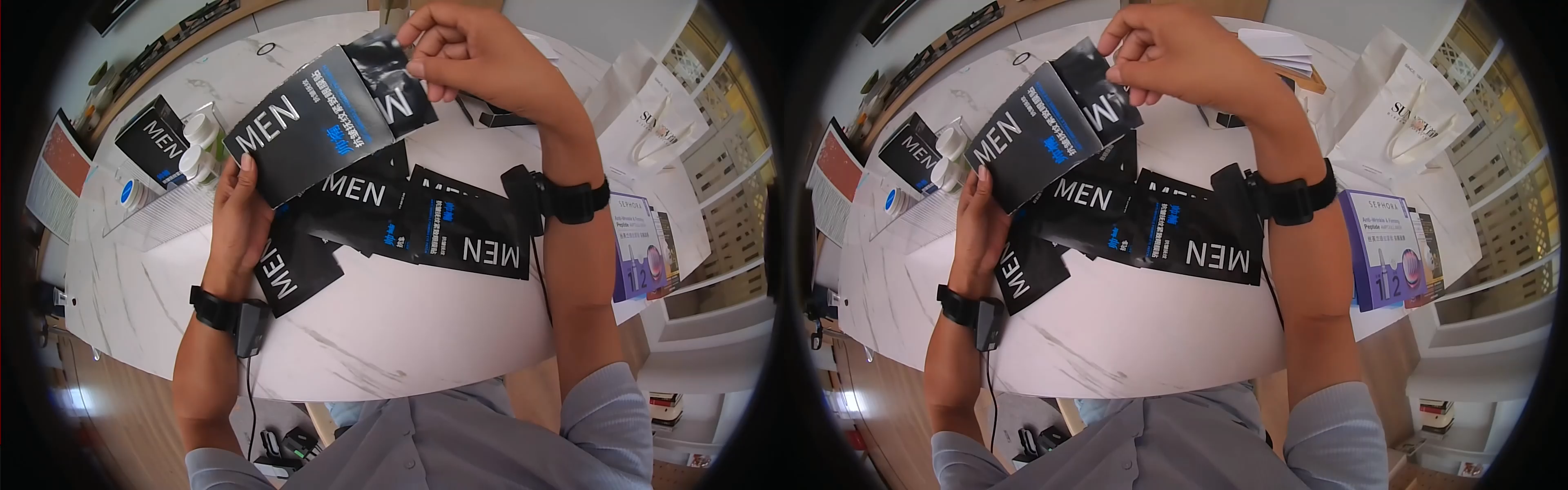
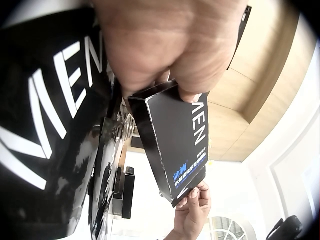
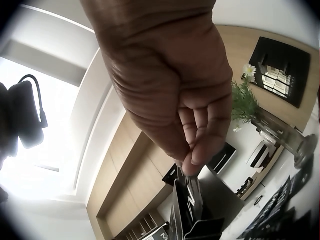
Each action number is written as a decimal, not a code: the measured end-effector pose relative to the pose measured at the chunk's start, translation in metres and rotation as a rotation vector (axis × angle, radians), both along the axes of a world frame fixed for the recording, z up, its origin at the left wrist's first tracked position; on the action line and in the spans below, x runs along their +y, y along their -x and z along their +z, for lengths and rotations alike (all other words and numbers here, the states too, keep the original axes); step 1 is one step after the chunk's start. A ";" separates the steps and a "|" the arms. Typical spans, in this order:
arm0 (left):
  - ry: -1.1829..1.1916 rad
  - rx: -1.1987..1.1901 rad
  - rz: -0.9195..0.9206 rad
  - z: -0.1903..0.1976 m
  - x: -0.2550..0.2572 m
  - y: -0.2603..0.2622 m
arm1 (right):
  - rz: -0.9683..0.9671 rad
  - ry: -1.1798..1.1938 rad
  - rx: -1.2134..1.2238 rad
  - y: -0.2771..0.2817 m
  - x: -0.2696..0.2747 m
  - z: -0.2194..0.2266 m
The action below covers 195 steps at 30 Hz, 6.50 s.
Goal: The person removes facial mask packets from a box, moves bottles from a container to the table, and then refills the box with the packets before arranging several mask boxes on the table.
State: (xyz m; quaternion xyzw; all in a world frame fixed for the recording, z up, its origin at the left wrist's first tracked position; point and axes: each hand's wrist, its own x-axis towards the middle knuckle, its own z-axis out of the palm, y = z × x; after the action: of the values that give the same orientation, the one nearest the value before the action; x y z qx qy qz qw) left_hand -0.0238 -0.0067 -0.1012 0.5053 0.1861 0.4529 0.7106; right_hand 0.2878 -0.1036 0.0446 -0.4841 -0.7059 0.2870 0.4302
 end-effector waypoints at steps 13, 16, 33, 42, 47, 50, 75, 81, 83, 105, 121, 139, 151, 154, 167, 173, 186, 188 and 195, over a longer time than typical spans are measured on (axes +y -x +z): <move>-0.004 -0.001 -0.008 0.001 -0.001 0.000 | -0.100 -0.141 -0.113 0.033 0.015 -0.027; -0.001 -0.004 -0.022 0.001 -0.002 -0.001 | -0.095 -0.171 -0.123 0.037 0.017 -0.030; 0.100 -0.031 0.010 0.003 -0.001 0.002 | 0.114 0.324 -0.869 0.018 0.015 -0.047; 0.084 -0.053 -0.017 -0.002 0.005 0.005 | 0.145 0.404 -0.948 0.013 0.035 -0.069; 0.087 -0.054 -0.017 -0.002 0.004 0.004 | 0.228 0.502 -0.865 0.007 0.039 -0.066; 0.082 -0.056 -0.023 -0.003 0.006 0.004 | 0.273 0.511 -0.877 0.008 0.036 -0.063; 0.079 -0.075 0.005 -0.001 0.004 0.000 | -0.378 -0.410 0.526 -0.034 0.028 -0.011; 0.081 -0.088 0.010 0.000 0.003 0.000 | -0.296 -0.299 0.514 -0.026 0.039 -0.025; 0.084 -0.091 0.012 0.000 0.002 0.000 | -0.304 -0.250 0.487 -0.022 0.037 -0.024; 0.073 -0.069 0.034 -0.002 0.002 -0.001 | -0.292 -0.174 0.200 -0.021 0.028 -0.031; 0.072 -0.063 0.012 0.000 -0.001 -0.001 | -0.274 -0.505 -0.291 0.028 0.040 -0.047; 0.085 -0.057 0.043 0.001 0.001 0.000 | 0.065 0.259 -0.954 0.046 0.029 -0.068; 0.059 -0.116 0.016 0.004 0.000 0.000 | 0.109 0.140 -0.747 0.031 0.040 -0.091; 0.084 -0.147 -0.018 0.002 0.002 0.002 | 0.154 0.217 -0.707 0.016 0.047 -0.086; 0.081 -0.119 0.035 0.000 0.002 -0.001 | -0.525 -0.355 0.329 -0.060 0.048 -0.043; 0.067 -0.110 0.045 0.001 0.001 0.000 | -0.267 -0.313 0.641 -0.019 0.040 -0.038; 0.066 -0.112 0.045 0.002 0.001 0.000 | -0.194 -0.355 0.594 0.030 0.049 -0.055; 0.069 -0.110 0.047 0.001 0.001 -0.001 | -0.225 -0.348 0.602 0.027 0.051 -0.057; 0.053 -0.100 0.035 0.000 0.002 0.001 | -0.222 -0.282 0.566 0.019 0.051 -0.060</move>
State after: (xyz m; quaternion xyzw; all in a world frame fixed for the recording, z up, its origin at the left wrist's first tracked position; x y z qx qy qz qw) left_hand -0.0245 -0.0045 -0.1008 0.4596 0.1709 0.4850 0.7241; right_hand 0.2690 -0.0521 -0.0157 -0.3947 -0.5341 0.2613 0.7005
